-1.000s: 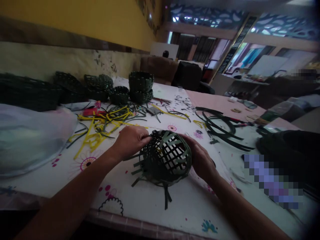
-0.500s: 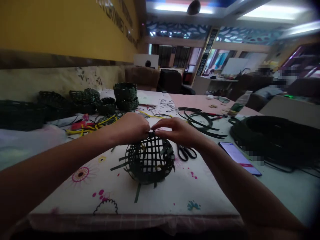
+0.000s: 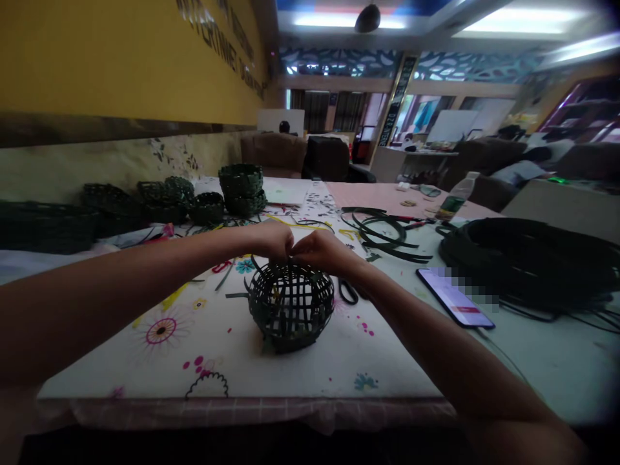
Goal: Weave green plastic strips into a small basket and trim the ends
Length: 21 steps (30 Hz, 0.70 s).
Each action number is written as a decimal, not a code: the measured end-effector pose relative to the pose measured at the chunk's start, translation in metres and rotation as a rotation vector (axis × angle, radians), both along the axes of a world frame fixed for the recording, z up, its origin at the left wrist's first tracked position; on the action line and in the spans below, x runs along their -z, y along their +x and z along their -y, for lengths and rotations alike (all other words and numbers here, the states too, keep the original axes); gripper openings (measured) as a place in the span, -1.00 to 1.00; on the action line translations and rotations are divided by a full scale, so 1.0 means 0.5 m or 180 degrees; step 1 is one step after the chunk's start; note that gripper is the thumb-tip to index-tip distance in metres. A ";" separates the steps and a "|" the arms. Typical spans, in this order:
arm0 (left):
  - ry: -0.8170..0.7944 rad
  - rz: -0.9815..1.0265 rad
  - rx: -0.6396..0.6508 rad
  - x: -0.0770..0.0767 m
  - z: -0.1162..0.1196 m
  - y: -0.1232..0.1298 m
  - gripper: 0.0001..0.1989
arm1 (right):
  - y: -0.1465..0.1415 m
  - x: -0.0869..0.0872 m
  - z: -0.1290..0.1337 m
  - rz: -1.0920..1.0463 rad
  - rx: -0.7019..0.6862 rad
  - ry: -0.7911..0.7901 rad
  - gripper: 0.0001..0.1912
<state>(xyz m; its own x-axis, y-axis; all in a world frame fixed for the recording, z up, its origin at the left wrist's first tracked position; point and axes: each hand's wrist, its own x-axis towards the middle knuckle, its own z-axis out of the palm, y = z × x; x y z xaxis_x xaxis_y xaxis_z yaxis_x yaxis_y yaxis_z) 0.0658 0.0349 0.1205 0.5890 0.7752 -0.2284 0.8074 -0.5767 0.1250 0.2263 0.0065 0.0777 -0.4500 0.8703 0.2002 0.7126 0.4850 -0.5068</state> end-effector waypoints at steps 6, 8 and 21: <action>-0.1443 0.0811 -0.0404 0.008 -0.048 -0.027 -0.88 | -0.002 -0.006 -0.009 0.0200 -0.0390 -0.0011 -0.79; -0.1867 0.1388 -0.0577 0.013 -0.056 -0.045 -0.79 | -0.001 -0.007 -0.014 0.0413 -0.0439 0.0019 -0.80; -0.1472 0.4224 -0.1626 0.209 0.002 -0.148 -0.60 | 0.025 -0.014 -0.075 0.1387 -0.0551 -0.0741 -0.89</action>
